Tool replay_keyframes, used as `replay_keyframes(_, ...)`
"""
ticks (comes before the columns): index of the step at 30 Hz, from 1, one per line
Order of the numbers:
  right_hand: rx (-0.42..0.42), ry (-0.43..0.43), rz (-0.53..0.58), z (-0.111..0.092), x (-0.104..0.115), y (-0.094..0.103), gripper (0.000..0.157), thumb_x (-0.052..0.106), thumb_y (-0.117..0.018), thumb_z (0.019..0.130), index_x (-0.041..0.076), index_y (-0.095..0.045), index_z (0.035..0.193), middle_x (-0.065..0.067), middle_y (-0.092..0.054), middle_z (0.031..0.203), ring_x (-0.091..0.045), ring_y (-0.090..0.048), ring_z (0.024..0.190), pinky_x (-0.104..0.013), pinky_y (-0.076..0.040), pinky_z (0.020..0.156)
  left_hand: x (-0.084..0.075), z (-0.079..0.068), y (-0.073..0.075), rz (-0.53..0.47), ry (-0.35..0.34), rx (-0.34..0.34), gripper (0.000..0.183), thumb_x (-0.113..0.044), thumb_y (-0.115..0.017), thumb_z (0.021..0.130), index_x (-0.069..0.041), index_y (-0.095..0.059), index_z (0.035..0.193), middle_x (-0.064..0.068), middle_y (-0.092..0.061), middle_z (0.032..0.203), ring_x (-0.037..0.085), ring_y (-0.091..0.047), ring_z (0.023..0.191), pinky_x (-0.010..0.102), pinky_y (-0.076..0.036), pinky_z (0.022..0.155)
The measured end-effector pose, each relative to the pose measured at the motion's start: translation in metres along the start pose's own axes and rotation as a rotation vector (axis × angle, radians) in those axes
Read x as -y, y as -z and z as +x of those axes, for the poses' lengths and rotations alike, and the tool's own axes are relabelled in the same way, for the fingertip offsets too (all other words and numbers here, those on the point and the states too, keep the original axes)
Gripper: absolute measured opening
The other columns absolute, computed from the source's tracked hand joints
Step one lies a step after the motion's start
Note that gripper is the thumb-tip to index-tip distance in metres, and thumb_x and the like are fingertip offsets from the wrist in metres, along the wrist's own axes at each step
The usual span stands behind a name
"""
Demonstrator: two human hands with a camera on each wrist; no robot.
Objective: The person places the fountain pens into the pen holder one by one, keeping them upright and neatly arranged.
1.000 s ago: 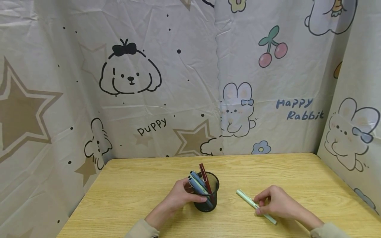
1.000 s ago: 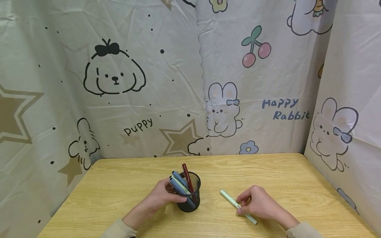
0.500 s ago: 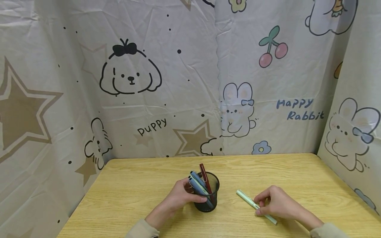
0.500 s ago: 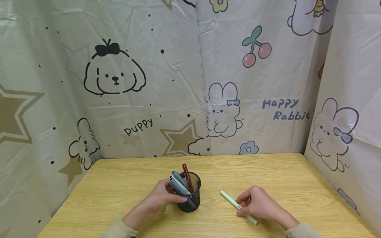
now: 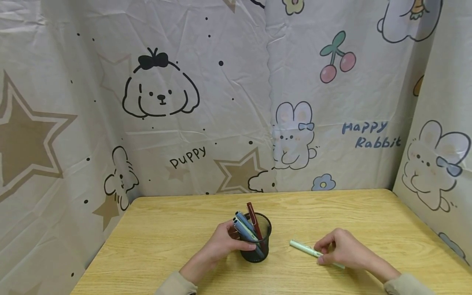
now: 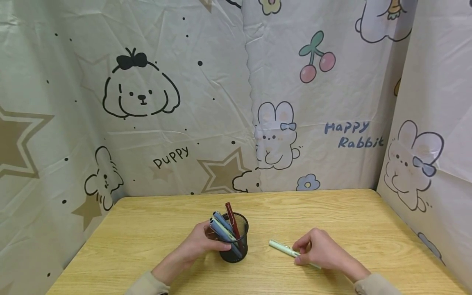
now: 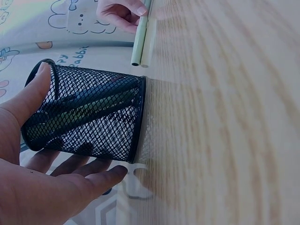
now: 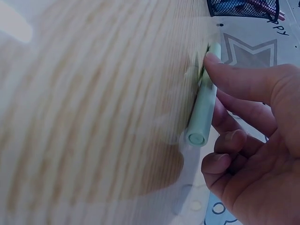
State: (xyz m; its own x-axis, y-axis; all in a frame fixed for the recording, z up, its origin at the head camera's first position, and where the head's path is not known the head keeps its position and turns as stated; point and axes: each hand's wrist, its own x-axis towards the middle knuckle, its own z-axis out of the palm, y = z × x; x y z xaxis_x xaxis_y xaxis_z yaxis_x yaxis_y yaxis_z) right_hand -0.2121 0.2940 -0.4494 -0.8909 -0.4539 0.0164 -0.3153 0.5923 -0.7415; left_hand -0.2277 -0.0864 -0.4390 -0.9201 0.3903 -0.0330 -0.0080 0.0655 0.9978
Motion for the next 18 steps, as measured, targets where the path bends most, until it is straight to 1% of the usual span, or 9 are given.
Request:
replay_keyframes(6,0.004,0.03,-0.022,0.0009,-0.0001,-0.0012,0.026,0.019,-0.094,0.078,0.009,-0.084,0.1,0.009,-0.068,0.077,-0.006,-0.055,0.067,-0.024,-0.046,0.059,-0.0001,0.0006,0.0003,-0.005,0.001,0.003,0.061,-0.004,-0.091,0.08,-0.002,-0.065,0.135,0.008,-0.072,0.121,0.027,-0.066,0.118,0.04,-0.055,0.099)
replay_keyframes(18,0.001,0.016,-0.049,0.0009,0.0061,-0.0048,0.029,0.018,-0.096,0.075,0.009,-0.084,0.1,0.009,-0.065,0.075,-0.007,-0.053,0.066,-0.024,-0.046,0.059,-0.0006,-0.0001,0.0005,-0.007,0.008,0.008,0.062,-0.004,-0.091,0.081,-0.002,-0.064,0.137,0.009,-0.072,0.121,0.027,-0.066,0.118,0.041,-0.055,0.099)
